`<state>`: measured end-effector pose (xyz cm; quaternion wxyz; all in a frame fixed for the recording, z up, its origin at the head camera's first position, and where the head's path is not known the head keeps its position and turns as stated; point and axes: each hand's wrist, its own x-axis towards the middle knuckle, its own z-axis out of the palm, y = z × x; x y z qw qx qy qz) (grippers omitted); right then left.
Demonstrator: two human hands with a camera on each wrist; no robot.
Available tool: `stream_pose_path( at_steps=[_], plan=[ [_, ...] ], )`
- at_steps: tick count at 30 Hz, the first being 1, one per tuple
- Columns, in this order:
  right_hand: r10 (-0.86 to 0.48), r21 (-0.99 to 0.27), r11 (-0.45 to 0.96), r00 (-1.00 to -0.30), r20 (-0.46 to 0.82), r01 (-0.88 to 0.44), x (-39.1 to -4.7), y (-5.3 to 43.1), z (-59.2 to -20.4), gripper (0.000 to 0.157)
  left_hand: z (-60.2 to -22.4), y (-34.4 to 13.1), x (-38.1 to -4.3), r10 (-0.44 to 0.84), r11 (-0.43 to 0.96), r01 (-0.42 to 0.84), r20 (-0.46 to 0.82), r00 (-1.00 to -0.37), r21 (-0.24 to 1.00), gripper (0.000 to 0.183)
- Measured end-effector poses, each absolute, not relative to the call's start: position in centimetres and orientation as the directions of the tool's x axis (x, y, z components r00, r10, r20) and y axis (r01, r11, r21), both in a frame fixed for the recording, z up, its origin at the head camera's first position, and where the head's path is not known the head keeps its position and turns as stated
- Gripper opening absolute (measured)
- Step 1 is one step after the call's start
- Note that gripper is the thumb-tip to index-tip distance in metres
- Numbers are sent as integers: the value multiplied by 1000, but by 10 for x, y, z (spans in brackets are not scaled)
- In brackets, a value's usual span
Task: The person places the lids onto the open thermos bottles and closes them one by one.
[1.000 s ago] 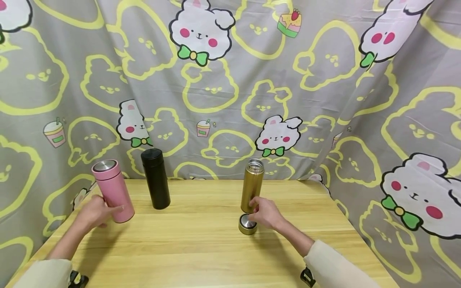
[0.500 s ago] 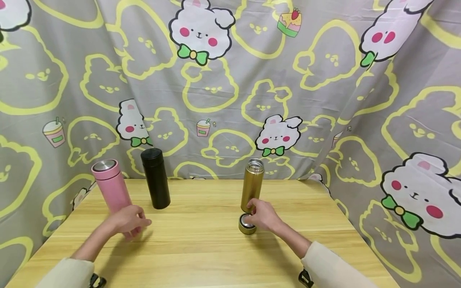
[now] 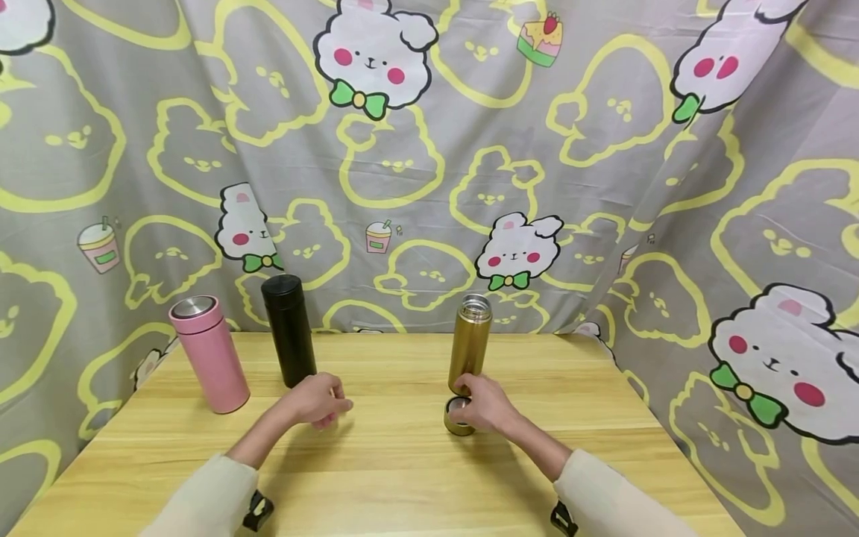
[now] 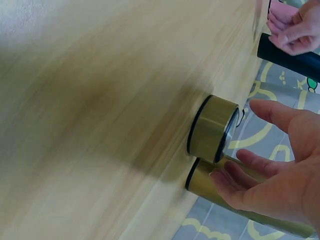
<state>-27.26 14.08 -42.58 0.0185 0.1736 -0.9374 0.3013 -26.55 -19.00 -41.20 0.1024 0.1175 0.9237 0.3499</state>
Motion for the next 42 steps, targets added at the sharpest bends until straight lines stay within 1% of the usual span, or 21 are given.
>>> stream_pose_path(
  at_steps=[6,11,16,23,31,34,39,42],
  plan=[
    [-352,-553,755,-929,112,-352,-271,139,-431,60,-414,-162,-272,307,713,152,-109,-946,685,20],
    [-362,-551,764,-930,65,-336,-268,140,-433,70,-417,-144,-275,310,709,159,-100,-946,687,20],
    [-360,-531,780,-931,50,-330,-269,140,-437,72,-420,-133,-277,314,705,167,-92,-945,689,21],
    [-351,-524,788,-935,50,-324,-270,140,-439,69,-421,-124,-278,325,694,175,-86,-942,698,20],
    [-327,-518,801,-944,42,-300,-269,139,-436,69,-414,-124,-282,300,689,150,-90,-950,709,21],
    [-318,-508,807,-946,55,-301,-268,141,-431,66,-410,-124,-285,302,676,168,-62,-951,717,21],
    [-306,-490,814,-948,93,-311,-268,148,-416,52,-407,-118,-290,295,668,240,46,-955,705,13],
    [-288,-490,819,-952,102,-300,-268,154,-407,48,-404,-109,-294,267,672,253,91,-959,695,16]
  ],
)
